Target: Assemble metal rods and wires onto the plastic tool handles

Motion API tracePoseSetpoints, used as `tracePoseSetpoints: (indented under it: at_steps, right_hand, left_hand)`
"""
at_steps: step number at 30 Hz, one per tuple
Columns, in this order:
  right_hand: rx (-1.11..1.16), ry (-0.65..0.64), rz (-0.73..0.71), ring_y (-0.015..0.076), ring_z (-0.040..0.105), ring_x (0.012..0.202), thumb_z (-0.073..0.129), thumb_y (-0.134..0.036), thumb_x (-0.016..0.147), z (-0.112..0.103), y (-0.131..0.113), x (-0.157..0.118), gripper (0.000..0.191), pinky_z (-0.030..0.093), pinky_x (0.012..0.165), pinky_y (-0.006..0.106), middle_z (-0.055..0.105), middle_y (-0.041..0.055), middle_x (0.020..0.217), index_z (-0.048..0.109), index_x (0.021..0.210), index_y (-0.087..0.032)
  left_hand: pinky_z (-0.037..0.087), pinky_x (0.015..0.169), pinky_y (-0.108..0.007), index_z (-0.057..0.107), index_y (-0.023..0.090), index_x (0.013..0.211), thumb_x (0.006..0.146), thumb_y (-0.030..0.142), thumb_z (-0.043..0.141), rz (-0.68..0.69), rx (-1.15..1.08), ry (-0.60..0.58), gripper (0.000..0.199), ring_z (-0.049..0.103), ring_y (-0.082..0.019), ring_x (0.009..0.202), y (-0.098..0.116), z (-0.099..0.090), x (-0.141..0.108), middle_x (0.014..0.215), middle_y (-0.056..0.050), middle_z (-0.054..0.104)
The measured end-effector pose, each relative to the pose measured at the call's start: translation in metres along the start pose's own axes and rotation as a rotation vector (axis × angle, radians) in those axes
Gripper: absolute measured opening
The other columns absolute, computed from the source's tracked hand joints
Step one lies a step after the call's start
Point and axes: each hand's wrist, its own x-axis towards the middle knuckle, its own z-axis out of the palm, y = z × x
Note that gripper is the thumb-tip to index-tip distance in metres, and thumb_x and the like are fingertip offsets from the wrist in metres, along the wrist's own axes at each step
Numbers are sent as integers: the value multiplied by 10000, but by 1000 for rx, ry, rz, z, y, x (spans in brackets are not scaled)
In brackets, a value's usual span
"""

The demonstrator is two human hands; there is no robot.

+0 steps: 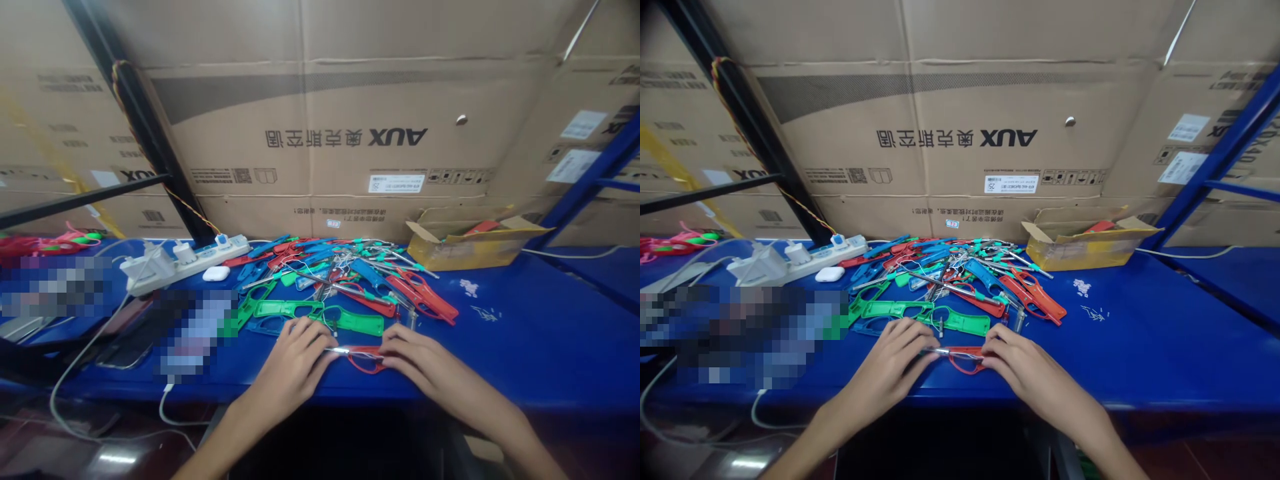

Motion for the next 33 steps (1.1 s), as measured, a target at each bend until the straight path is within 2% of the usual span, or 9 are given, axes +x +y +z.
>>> tracePoseSetpoints:
  at_steps: [7,9,13,17,21,24,27,29,33]
  right_hand:
    - [-17,-52,-6,161,674,947,492,-289,1074,-4,-4,4,218,550,861,276,648,19,1064,703,1032,-256]
    - [-21,-51,-10,167,672,965,489,-282,1073,-4,-4,5,222,548,873,281,645,26,1076,708,1044,-256]
    - [-13,-37,2,171,668,978,468,-281,1079,-1,-3,5,237,542,881,289,641,25,1068,696,1023,-250]
    - [3,0,12,172,667,989,501,-272,1066,4,0,2,203,535,886,290,644,16,1075,689,992,-253]
    - [34,45,12,186,658,1022,512,-281,1062,11,5,-2,184,530,907,308,640,27,1109,686,1004,-257]
    - [65,78,19,189,657,1026,515,-287,1062,16,8,-3,177,523,911,309,639,30,1119,683,1011,-261]
    - [109,106,14,187,656,1030,528,-295,1059,20,10,-4,163,511,916,297,646,28,1114,688,1038,-266]
    - [141,117,13,181,656,1020,539,-299,1055,21,11,-5,156,504,915,286,650,25,1103,691,1052,-265]
    - [184,140,2,168,657,998,565,-315,1045,23,14,-5,144,496,901,264,655,21,1086,694,1035,-253]
  left_hand:
    - [430,904,-385,620,214,1095,1090,236,468,23,-25,65,153,615,-212,958,7,2,3,1038,-33,704]
    - [444,918,-398,609,215,1144,1083,210,461,8,-16,45,160,628,-224,996,9,4,4,1081,-44,703]
    - [453,985,-436,591,241,1200,1063,224,522,-34,-68,-70,155,654,-234,1051,13,5,10,1124,-24,697]
    - [500,935,-410,629,240,1126,1048,315,590,-93,-181,-106,115,678,-232,1017,13,8,21,1093,-16,721]
    - [518,920,-369,647,242,1141,1036,254,602,-159,-324,-122,115,689,-212,1025,13,12,30,1108,-15,740]
    - [529,901,-334,658,244,1145,1018,287,628,-228,-484,-136,138,704,-202,1013,15,11,33,1097,-14,751]
    - [536,855,-296,675,243,1072,1053,355,556,-311,-646,-132,165,723,-182,931,17,11,34,997,7,764]
    - [533,827,-291,680,240,1011,1065,345,513,-349,-638,-107,205,724,-183,878,18,13,36,930,15,764]
    - [525,790,-280,668,244,1031,989,242,604,-400,-551,-117,77,740,-198,868,18,17,42,917,26,791]
